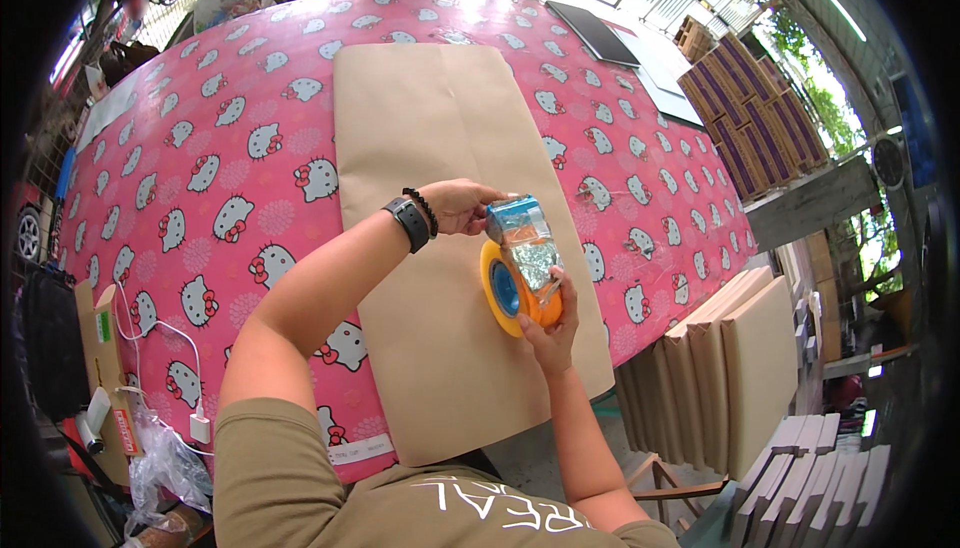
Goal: The person places a plastic-wrapped item onto brown paper, folds the paper over the item, and secures the seams and edges with tape using a hand-held dispenser.
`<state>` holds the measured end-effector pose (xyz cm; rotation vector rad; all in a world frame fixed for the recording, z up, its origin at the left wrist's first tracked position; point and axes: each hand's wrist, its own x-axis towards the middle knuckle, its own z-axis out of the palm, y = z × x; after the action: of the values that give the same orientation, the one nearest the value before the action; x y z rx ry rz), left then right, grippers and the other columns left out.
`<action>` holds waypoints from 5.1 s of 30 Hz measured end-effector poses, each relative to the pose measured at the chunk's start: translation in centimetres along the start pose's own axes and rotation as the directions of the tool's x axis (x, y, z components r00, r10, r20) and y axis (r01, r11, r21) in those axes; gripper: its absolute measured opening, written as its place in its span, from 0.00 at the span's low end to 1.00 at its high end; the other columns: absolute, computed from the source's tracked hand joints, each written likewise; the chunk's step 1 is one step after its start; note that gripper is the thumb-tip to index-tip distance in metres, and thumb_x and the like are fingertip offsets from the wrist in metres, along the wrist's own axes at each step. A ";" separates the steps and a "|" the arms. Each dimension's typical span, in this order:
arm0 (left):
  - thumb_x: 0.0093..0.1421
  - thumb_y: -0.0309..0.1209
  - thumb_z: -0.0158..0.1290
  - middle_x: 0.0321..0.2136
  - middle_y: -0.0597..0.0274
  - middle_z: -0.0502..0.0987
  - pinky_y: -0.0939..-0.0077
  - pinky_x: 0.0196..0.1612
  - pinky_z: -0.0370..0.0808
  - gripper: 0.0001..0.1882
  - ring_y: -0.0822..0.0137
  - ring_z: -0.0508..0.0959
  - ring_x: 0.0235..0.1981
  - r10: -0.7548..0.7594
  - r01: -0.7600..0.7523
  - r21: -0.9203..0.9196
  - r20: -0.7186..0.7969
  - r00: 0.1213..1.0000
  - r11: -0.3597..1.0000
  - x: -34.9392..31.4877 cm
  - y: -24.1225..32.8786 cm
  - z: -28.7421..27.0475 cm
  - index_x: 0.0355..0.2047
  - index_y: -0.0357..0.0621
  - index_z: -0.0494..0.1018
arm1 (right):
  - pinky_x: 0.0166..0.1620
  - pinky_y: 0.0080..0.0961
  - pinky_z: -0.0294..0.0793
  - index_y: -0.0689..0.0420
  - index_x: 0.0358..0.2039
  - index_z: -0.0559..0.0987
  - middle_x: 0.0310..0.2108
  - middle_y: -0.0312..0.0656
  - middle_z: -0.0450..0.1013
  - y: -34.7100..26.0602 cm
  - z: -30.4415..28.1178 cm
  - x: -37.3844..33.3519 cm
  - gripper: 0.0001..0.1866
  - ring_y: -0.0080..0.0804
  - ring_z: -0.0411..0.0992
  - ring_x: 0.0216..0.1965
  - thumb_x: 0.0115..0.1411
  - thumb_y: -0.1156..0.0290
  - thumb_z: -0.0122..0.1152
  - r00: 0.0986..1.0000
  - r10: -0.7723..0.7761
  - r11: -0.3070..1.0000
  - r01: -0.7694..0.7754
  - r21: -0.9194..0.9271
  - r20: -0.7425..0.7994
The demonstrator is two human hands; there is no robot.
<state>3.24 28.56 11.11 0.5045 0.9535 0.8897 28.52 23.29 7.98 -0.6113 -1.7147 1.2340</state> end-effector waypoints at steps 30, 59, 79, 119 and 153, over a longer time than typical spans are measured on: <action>0.52 0.50 0.54 0.32 0.56 0.75 0.68 0.45 0.69 0.21 0.58 0.72 0.41 0.697 -0.047 0.990 -0.061 0.715 0.134 8.7 11.5 -13.9 0.34 0.45 0.72 | 0.37 0.31 0.72 0.59 0.49 0.69 0.28 0.53 0.74 -4.1 2.8 10.9 0.33 0.43 0.75 0.31 0.42 0.58 0.60 0.962 0.272 0.782 -0.232 -0.578 -0.018; 0.57 0.59 0.36 0.63 0.64 0.47 0.50 0.63 0.38 0.36 0.64 0.44 0.65 0.576 0.100 0.953 0.088 0.812 -0.287 5.9 1.6 -7.9 0.62 0.57 0.50 | 0.42 0.27 0.72 0.60 0.41 0.76 0.38 0.47 0.73 -5.6 4.4 22.0 0.40 0.37 0.72 0.41 0.42 0.35 0.57 0.355 0.935 0.124 -0.398 -0.909 -0.028; 0.59 0.56 0.33 0.63 0.62 0.46 0.51 0.62 0.40 0.34 0.60 0.45 0.64 0.623 0.167 0.929 0.082 0.778 -0.331 6.0 -2.4 -5.3 0.62 0.56 0.49 | 0.32 0.27 0.74 0.59 0.36 0.78 0.32 0.40 0.75 -5.0 2.5 9.2 0.27 0.34 0.73 0.30 0.45 0.49 0.62 -0.465 0.846 -0.282 0.027 -0.959 -0.262; 0.60 0.29 0.43 0.63 0.52 0.40 0.71 0.63 0.46 0.38 0.58 0.47 0.63 0.477 -0.454 0.329 -0.840 0.261 0.828 -5.2 -20.6 7.7 0.63 0.39 0.33 | 0.40 0.41 0.66 0.62 0.33 0.76 0.30 0.53 0.72 14.2 -13.7 17.9 0.14 0.51 0.68 0.36 0.55 0.63 0.51 0.982 0.132 0.765 -0.014 -0.644 0.135; 0.58 0.55 0.36 0.59 0.62 0.57 0.59 0.59 0.52 0.33 0.62 0.56 0.60 0.773 0.699 0.685 -0.550 0.314 0.204 14.3 11.4 -18.5 0.57 0.49 0.58 | 0.37 0.28 0.70 0.64 0.34 0.76 0.30 0.44 0.75 6.8 -5.6 -9.1 0.12 0.35 0.73 0.34 0.52 0.69 0.54 0.749 0.562 0.816 -0.572 0.085 -0.352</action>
<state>-13.51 46.69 3.02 1.2064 2.9436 0.3070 36.92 21.20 -1.26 -1.3691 -1.2622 1.3924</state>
